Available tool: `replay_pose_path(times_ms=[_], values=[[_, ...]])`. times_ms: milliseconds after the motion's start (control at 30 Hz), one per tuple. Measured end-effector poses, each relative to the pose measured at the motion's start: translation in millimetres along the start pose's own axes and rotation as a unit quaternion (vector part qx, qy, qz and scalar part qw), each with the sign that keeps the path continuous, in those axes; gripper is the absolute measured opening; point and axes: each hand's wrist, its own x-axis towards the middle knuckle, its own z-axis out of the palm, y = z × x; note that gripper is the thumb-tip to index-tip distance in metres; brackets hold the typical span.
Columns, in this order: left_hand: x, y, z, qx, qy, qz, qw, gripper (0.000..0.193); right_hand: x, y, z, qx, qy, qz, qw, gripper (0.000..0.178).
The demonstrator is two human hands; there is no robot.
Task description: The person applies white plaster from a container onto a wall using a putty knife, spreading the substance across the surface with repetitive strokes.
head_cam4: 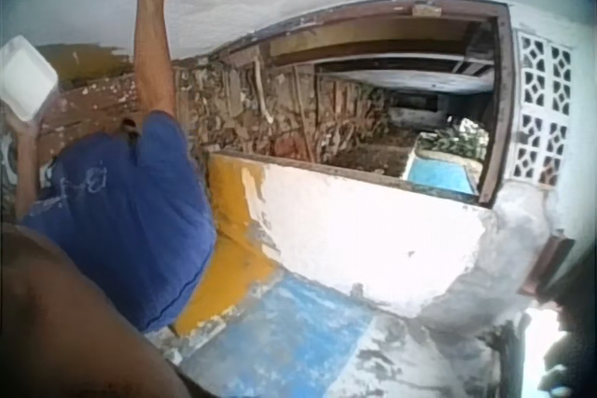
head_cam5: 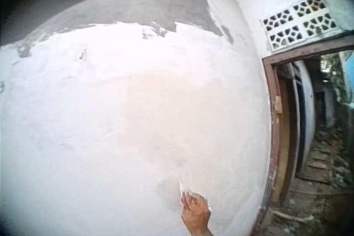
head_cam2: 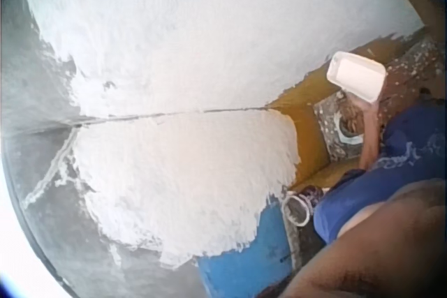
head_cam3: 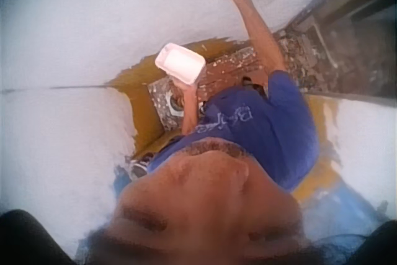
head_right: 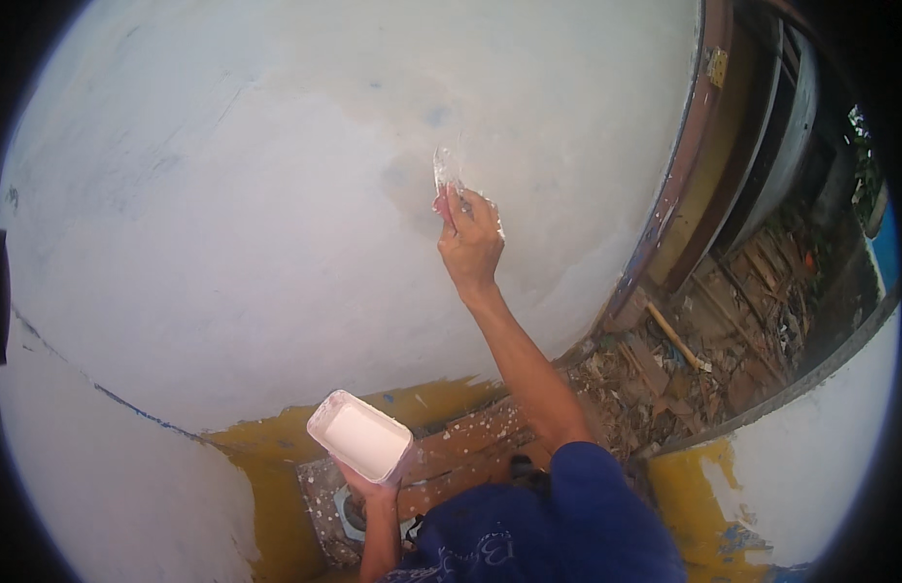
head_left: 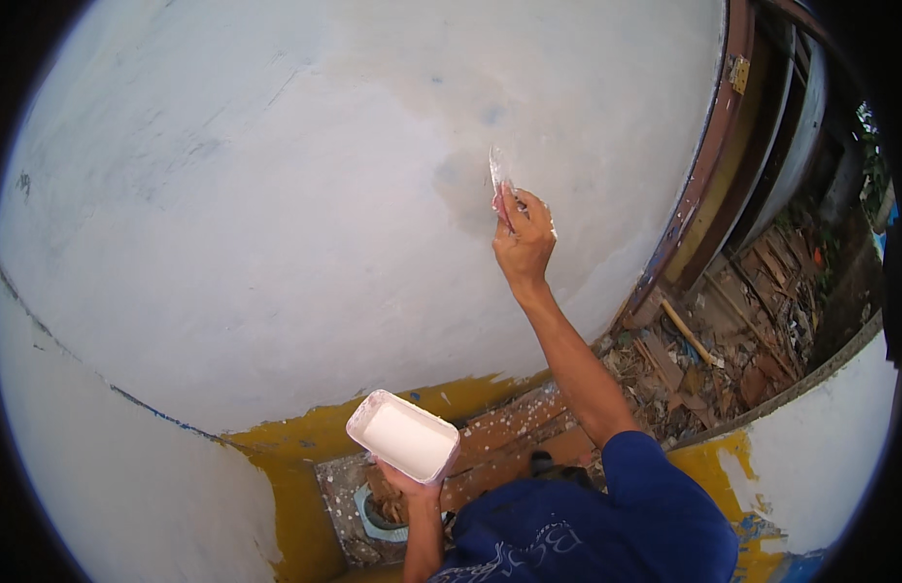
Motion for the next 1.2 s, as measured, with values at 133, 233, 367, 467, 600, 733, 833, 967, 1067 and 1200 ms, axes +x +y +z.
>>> replay_pose_path(times_ms=[133,233,367,467,600,733,833,967,1067,1200], values=[[3.2,-3.8,2.4,0.011,0.004,0.002,1.000,0.062,-30.8,-37.0,-1.5,0.100,-0.072,0.017,0.992,0.041],[4.5,0.4,-4.6,0.022,-0.004,0.004,1.000,0.064,-16.4,-29.6,-8.0,0.137,-0.051,0.056,0.988,0.035],[5.0,-3.4,-10.1,0.041,-0.024,-0.005,0.999,0.066,-29.8,-21.4,24.7,-0.019,-0.026,0.009,0.999,0.054],[3.9,1.4,-8.5,0.044,-0.009,-0.010,0.999,0.066,-77.8,-53.5,39.1,0.032,-0.103,-0.044,0.993,0.054],[-0.5,7.9,-10.9,0.004,0.029,-0.005,1.000,0.066,-84.6,-52.4,3.1,0.136,-0.083,0.030,0.987,0.046],[-10.3,13.5,-18.9,0.021,0.020,0.019,0.999,0.065,-15.8,11.7,-19.7,0.043,0.069,0.087,0.993,0.042],[-15.4,16.0,-22.7,0.015,0.011,0.016,1.000,0.066,-13.4,27.4,-5.2,0.004,0.063,0.108,0.992,0.041],[-16.1,16.9,-23.7,-0.020,0.016,0.016,1.000,0.067,-75.5,-17.8,12.7,0.055,-0.043,0.033,0.997,0.052],[-10.3,20.1,-39.4,0.017,0.006,0.032,0.999,0.067,-110.0,-47.7,5.7,0.135,-0.112,0.035,0.984,0.052],[0.9,36.6,-72.3,0.027,-0.014,0.057,0.998,0.069,-97.1,-25.1,-8.5,0.131,-0.045,0.059,0.989,0.050]])
